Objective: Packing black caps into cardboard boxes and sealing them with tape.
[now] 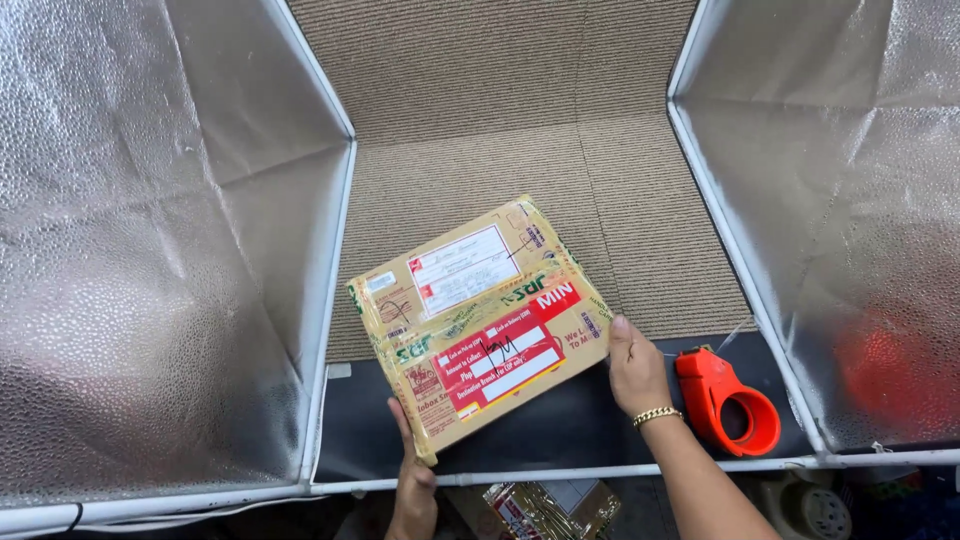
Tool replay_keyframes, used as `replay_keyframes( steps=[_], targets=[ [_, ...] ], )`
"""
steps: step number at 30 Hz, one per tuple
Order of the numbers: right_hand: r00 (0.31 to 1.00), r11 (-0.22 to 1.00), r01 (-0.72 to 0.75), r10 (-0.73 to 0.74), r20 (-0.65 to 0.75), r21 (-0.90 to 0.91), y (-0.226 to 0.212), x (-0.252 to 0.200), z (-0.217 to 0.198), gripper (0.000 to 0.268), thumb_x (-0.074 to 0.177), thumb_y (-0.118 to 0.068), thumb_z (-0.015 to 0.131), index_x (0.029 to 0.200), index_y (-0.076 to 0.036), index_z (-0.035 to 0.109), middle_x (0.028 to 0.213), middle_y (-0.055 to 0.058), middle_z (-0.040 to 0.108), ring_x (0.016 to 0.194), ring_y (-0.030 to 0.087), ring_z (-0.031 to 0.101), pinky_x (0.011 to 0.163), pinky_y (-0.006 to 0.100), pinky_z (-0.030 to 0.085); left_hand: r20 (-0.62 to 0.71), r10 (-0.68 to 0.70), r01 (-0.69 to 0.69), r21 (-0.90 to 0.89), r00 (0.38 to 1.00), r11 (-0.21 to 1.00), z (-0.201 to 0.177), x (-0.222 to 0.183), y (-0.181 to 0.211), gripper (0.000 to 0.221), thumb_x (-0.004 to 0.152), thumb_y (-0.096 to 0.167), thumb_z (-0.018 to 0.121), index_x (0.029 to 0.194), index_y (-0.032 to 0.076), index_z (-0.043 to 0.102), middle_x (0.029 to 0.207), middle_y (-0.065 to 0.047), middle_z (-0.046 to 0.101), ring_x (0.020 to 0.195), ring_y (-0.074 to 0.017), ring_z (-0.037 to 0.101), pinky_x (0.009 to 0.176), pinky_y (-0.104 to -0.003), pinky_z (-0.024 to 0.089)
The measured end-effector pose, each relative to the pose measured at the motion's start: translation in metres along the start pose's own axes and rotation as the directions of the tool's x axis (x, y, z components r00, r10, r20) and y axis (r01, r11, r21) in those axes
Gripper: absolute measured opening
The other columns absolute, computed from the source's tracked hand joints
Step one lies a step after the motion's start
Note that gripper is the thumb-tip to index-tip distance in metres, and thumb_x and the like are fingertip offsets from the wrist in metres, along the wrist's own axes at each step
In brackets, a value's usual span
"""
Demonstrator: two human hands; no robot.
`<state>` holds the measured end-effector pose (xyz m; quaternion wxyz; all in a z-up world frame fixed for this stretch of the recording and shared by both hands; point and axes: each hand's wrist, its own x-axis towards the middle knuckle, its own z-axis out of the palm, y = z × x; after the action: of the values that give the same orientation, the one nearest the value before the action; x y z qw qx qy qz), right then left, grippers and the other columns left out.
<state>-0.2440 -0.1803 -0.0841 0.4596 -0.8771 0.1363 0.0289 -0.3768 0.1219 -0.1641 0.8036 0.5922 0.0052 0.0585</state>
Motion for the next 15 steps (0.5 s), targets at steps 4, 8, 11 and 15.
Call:
replay_keyframes(
  steps=[4,8,11,15],
  targets=[
    [0.999,0.998,0.027,-0.025,0.038,-0.049,0.005,0.009,-0.001,0.059,0.104,-0.055,0.024,0.107,-0.011,0.064,0.1,0.013,0.076,0.093,0.032,0.071,0.077,0.044,0.05,-0.125,-0.213,0.227,0.11,0.969,0.968,0.031,0.012,0.076,0.098,0.083,0.074,0.015,0.165,0.02,0.014,0.162,-0.008,0.046,0.15,-0.022,0.042,0.125,-0.038,0.027],
    [0.997,0.999,0.018,-0.021,0.075,0.046,-0.003,-0.001,-0.007,0.056,0.103,-0.056,0.029,0.11,-0.013,0.064,0.104,0.009,0.075,0.097,0.024,0.07,0.077,0.04,0.051,-0.447,-0.434,0.426,-0.125,0.783,0.896,0.03,0.024,0.072,0.065,0.09,0.032,0.058,0.148,0.012,0.039,0.138,-0.013,0.063,0.123,-0.0214,0.061,0.105,-0.037,0.049],
    [0.992,0.995,0.041,-0.05,0.114,0.086,-0.005,-0.004,-0.011,0.065,0.099,-0.059,0.028,0.131,-0.014,0.061,0.123,0.009,0.071,0.115,0.024,0.065,0.09,0.041,0.05,-0.441,-0.473,0.438,-0.187,0.763,0.879,0.014,0.024,0.061,0.05,0.084,0.028,0.071,0.125,0.011,0.048,0.13,-0.009,0.066,0.113,-0.0201,0.064,0.093,-0.037,0.052],
    [0.988,0.985,0.055,-0.077,0.134,0.163,-0.017,-0.01,-0.02,0.08,0.093,-0.061,0.031,0.158,-0.016,0.041,0.156,0.01,0.051,0.143,0.025,0.048,0.113,0.041,0.041,-0.481,-0.579,0.609,-0.112,0.658,0.785,0.034,0.037,0.104,0.076,0.076,0.04,0.075,0.137,0.01,0.039,0.139,-0.01,0.059,0.111,-0.0214,0.067,0.091,-0.038,0.057]
  ],
)
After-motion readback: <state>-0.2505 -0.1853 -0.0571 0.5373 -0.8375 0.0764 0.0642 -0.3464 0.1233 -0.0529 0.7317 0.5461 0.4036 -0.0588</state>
